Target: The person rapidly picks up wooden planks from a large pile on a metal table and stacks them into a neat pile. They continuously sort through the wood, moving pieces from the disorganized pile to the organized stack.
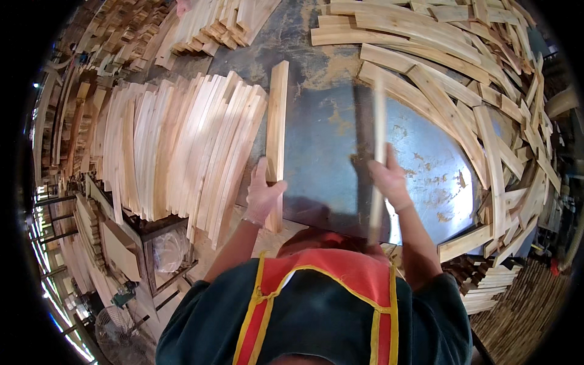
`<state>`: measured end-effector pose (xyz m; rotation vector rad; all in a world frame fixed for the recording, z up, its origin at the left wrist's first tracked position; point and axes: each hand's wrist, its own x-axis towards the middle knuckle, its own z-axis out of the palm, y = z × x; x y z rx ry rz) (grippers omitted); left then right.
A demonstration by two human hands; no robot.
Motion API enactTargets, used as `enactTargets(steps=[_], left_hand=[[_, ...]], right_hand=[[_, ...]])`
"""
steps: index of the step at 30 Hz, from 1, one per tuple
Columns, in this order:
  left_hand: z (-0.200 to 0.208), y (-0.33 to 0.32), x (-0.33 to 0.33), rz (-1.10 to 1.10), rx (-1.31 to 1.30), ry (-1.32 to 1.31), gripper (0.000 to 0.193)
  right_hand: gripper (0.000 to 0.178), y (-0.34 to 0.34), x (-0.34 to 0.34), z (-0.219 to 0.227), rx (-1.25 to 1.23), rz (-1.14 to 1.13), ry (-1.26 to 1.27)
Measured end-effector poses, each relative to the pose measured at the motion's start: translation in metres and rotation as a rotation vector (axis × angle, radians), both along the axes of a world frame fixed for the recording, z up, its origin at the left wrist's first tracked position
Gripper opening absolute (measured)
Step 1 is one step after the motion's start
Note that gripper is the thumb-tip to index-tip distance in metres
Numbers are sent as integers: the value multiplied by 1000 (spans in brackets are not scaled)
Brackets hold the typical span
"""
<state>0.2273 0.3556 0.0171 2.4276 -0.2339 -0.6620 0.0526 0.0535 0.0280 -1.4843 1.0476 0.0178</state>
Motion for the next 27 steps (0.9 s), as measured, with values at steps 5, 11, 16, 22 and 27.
enactTargets(steps=[5,11,16,22,27], left_hand=[[27,65,-11,20,-520,467,63],[35,94,-28,-258,191,-444,76],[39,69,-32,-316,148,-550,88],[52,19,-55,-433,195,-468,89],[11,-48,-84,-621,24,-426,85]], right_hand=[[42,92,103,-85,-427,743,-102],[66,183,179,-29,-116,921,-107],[67,97,147,-40,-318,890,-212],[40,-201,-48,-19,-1037,219,452],[78,-332,-250,-39,-1284,-195,820]])
